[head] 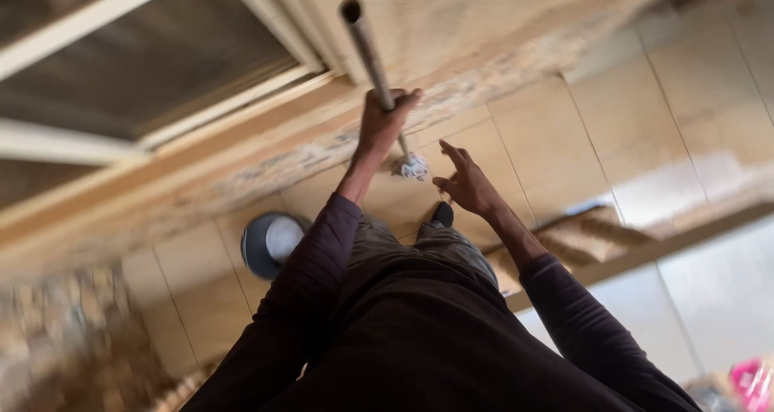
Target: The person is mopping a tiled floor and wringing out the mop in a bucket of soapy water.
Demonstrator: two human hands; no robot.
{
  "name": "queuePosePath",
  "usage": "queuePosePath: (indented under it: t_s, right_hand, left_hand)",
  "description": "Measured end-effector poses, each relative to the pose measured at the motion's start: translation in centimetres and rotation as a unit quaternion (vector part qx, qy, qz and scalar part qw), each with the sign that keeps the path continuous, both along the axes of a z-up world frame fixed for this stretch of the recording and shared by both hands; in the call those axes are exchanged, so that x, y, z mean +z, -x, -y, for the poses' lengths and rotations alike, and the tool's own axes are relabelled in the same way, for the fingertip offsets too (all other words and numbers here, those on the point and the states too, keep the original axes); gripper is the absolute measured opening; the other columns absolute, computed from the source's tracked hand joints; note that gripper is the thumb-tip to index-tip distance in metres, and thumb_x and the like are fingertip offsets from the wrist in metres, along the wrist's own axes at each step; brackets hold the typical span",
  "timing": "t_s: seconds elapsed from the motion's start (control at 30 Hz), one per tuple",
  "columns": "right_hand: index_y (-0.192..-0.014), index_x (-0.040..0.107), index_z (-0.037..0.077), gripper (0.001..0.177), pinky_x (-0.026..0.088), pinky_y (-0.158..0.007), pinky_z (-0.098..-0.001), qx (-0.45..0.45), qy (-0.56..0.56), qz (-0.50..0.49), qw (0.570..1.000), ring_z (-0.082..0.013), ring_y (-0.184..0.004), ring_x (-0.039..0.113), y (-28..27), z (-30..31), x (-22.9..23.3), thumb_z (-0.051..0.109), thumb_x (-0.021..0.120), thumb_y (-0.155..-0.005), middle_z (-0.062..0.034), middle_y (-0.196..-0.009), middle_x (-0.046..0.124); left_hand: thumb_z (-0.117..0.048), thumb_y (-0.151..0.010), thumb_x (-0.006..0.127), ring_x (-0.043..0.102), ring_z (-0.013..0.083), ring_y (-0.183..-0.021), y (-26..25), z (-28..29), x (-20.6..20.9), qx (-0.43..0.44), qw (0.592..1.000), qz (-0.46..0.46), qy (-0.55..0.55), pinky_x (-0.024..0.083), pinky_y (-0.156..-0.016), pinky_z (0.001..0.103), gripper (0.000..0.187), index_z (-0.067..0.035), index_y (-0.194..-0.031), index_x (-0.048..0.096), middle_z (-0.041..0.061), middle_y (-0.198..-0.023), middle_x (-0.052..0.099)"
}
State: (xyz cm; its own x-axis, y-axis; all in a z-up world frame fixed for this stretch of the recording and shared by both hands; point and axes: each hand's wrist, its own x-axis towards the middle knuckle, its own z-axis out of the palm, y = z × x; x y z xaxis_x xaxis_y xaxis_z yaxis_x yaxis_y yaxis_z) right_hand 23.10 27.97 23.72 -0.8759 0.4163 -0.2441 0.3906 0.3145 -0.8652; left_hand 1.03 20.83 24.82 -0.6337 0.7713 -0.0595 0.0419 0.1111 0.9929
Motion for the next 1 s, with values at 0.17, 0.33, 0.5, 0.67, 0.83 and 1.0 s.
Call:
queuePosePath:
  t_s: [0.17,0.33,0.5,0.67,0.83,1.0]
  right_hand:
    - [-0.148,0.037,0.000,0.061,0.062,-0.075,-0.0422,0.210,-0.028,-0.053,0.976,-0.0340,-0.097,0.073,9.0,2.6,-3.0,0.000,0.058,-0.090,-0.0262,-0.128,0.059]
    - [-0.119,0.057,0.002,0.017,0.055,-0.078,-0.0476,0.383,-0.110,-0.008,0.917,-0.0396,-0.094,0.073,14.9,8.6,2.0,0.013,0.063,-0.107,-0.0224,-0.099,0.074]
    - [-0.126,0.058,0.003,0.024,0.060,-0.078,-0.0420,0.440,-0.072,-0.052,0.894,-0.0301,-0.095,0.075,17.4,14.5,5.1,0.015,0.058,-0.105,-0.0174,-0.102,0.074]
    - [-0.128,0.059,-0.002,0.027,0.063,-0.087,-0.0372,0.444,-0.024,-0.169,0.879,-0.0241,-0.098,0.076,19.1,19.0,10.1,0.016,0.063,-0.109,-0.0163,-0.107,0.076]
    - [-0.129,0.058,-0.004,0.028,0.065,-0.088,-0.0336,0.419,0.007,-0.212,0.883,-0.0210,-0.097,0.077,21.1,24.5,13.7,0.016,0.065,-0.111,-0.0155,-0.104,0.075]
    - [-0.124,0.058,-0.003,0.021,0.065,-0.086,-0.0320,0.433,0.012,-0.228,0.872,-0.0178,-0.095,0.076,22.7,30.4,9.9,0.010,0.066,-0.110,-0.0131,-0.100,0.075]
  left_hand:
    - [-0.034,-0.094,0.073,0.032,0.0065,-0.042,-0.3,7.1,6.4,0.113,0.993,-0.016,0.040,0.026,-0.047,0.028,0.053,-0.015,-0.052,0.046,-0.009,-0.045,0.033]
    - [-0.037,-0.096,0.073,0.031,0.0062,-0.043,0.8,16.3,9.4,0.222,0.974,-0.024,0.034,0.030,-0.047,0.030,0.058,-0.013,-0.054,0.041,-0.008,-0.046,0.030]
    - [-0.051,-0.093,0.081,0.073,0.0209,-0.097,0.7,27.4,12.9,0.166,0.970,-0.151,-0.097,0.061,-0.096,0.042,0.050,-0.008,-0.109,0.061,0.005,-0.096,0.067]
    - [-0.059,-0.102,0.067,0.058,0.0321,-0.139,-2.7,40.6,11.2,0.259,0.950,-0.117,-0.131,0.045,-0.122,0.050,0.072,-0.007,-0.145,0.044,0.018,-0.145,0.058]
    - [-0.062,-0.098,0.057,0.069,0.0278,-0.125,-7.3,47.5,3.5,0.460,0.886,0.041,-0.040,0.051,-0.108,0.045,0.064,-0.007,-0.131,0.057,0.016,-0.131,0.072]
    - [-0.059,-0.102,0.049,0.071,0.0242,-0.112,-9.6,50.3,-1.6,0.526,0.829,0.160,-0.100,0.051,-0.097,0.039,0.060,-0.003,-0.120,0.060,0.015,-0.120,0.072]
